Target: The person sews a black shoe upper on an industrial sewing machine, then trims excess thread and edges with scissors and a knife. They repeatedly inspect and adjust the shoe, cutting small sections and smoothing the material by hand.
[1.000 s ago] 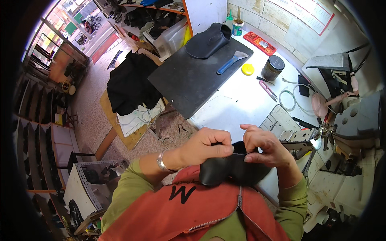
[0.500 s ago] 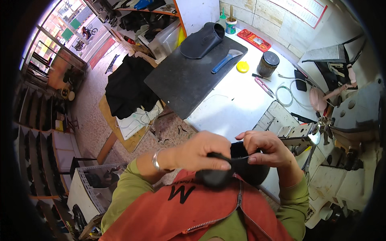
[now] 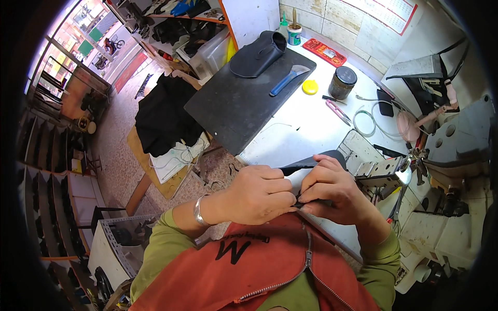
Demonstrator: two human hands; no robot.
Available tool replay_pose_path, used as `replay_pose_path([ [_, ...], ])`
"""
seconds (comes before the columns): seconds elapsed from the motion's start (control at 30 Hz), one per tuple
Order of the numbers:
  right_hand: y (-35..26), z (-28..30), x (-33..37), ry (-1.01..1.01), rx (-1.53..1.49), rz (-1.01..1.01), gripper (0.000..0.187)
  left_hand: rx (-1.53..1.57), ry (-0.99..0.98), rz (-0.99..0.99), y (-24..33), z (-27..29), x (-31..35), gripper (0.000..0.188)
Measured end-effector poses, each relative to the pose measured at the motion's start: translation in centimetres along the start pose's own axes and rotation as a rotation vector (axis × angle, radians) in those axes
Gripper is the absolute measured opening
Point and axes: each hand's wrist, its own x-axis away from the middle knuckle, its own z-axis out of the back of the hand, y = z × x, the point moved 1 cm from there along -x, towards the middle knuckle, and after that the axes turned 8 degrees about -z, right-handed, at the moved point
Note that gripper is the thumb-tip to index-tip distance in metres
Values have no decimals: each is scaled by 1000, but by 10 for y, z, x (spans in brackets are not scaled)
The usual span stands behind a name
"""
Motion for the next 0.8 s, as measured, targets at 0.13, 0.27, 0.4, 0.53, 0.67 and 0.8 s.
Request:
replay_pose_path([
  [0.13,-1,-8,5,156,-196,-120,11,-32,42,5,0,1,-4,21],
  [0.27,17,-13,7,590,-907,-374,25,24,40,39,1,-1,-3,21],
  [0.4,22,-11,25,603,-44,-122,27,138,41,142,-7,0,1,20],
  [0.53,-2,-16,36,410,237,109,63,548,37,416,-23,4,2,19],
  [0.67,3,-37,19,365,853,152,36,973,72,721,-37,-2,-4,17],
  [0.8,12,-29,4,595,215,-108,50,384,319,555,-39,-9,0,81],
])
